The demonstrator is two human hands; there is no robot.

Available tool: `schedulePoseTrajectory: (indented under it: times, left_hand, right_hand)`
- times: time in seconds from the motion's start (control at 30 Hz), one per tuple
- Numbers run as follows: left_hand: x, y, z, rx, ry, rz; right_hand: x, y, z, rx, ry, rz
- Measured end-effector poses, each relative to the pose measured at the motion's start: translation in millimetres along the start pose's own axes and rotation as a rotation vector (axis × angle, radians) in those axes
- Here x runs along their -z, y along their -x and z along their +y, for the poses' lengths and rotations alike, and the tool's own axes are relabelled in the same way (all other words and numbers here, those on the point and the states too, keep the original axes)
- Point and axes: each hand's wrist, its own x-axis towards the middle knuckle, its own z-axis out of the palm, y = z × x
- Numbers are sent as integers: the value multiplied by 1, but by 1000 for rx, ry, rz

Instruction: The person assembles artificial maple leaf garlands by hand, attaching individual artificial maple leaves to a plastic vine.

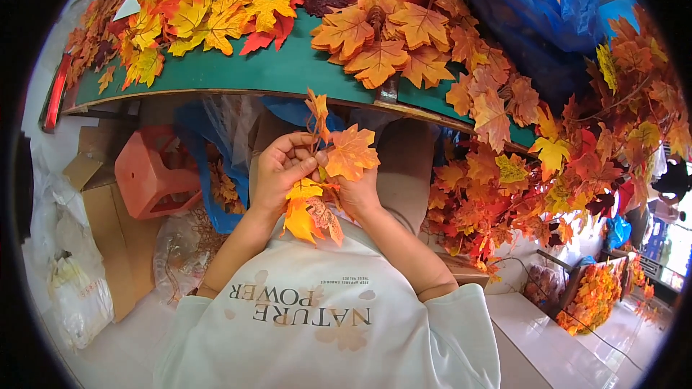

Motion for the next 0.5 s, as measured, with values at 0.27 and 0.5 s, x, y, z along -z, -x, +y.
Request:
schedulePoseTrajectory:
  times: [0.27,0.5]
  left_hand:
    - [-7,-8,-5,-29,-230,-6]
    - [46,-19,-21,-108,-275,-125]
  right_hand:
    - [12,0,-29,559,951,-139]
    - [26,-20,17,306,438,-218]
